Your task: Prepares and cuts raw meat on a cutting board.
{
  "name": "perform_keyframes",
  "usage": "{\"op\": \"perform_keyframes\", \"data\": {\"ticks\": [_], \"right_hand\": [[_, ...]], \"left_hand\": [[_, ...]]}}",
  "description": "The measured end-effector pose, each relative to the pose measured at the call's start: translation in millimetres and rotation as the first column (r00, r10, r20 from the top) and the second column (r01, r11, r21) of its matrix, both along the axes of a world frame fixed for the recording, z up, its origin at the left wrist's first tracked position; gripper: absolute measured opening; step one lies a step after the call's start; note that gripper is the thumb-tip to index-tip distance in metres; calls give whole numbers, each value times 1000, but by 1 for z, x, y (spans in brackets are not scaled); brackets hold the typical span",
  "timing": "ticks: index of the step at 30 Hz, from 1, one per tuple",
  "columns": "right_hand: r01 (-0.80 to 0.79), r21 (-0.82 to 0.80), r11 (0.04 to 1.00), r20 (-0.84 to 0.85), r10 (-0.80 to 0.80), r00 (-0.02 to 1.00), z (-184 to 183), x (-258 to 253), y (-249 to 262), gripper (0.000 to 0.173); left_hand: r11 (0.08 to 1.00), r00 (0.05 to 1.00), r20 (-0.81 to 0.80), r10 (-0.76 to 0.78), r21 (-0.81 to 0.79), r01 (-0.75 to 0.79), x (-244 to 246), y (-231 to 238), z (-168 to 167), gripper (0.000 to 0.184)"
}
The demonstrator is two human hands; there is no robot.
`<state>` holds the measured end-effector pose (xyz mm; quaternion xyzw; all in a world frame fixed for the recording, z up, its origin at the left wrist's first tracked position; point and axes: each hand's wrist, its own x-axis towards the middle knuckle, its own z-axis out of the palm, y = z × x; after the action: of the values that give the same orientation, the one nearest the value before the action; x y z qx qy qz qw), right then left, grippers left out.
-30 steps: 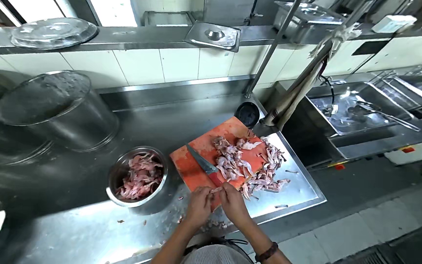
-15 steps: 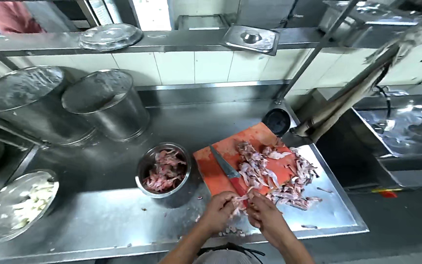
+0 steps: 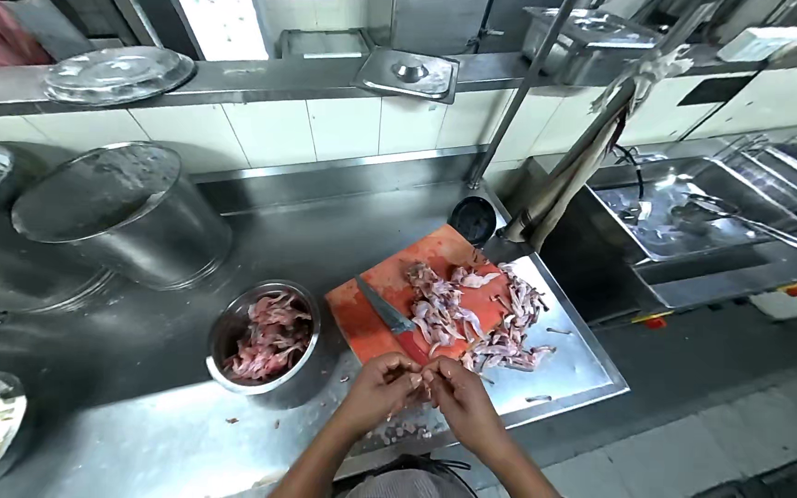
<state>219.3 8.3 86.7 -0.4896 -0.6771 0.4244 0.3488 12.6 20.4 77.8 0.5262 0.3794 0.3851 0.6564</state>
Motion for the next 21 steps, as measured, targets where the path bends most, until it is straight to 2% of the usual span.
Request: {"op": "perform_keyframes", "data": {"ticks": [2,6,10,12,14,15,17,19,21], "right_hand": [[3,47,999,110,-8,994,4,0,-1,22],[17,61,998,216,-30,976,7,1,-4,25],[68,190,979,331,-129,935,-1,-1,-9,23],[95,262,960,347,-185,920,-4,-2,-13,22],[133,251,959,307,-209,928,-6,0,-18,21],[155,210,965,265,-209,941,-6,2,-18,20],[182,98,978,138,-195,971,-6,6,-14,18],[178,12,984,32,-178,983,-4,6,-10,18],[166,-20,986,-13,-166,986,-3,5,-6,18]], "left_hand": [[998,995,-103,11,69,-4,2,6,5,14],[988,974,-225,30,154,5,9,8,6,11],[974,900,-418,126,224,-33,21,5,5,11],[976,837,-525,152,213,-44,25,5,2,16],[975,802,-567,190,204,-87,22,5,-8,19],[970,814,-537,221,210,-125,19,4,-14,18],[961,904,-354,241,217,-171,14,2,-21,16],[968,974,-185,131,236,-86,11,0,-18,31],[957,990,-138,35,289,7,15,-1,-16,36]]}}
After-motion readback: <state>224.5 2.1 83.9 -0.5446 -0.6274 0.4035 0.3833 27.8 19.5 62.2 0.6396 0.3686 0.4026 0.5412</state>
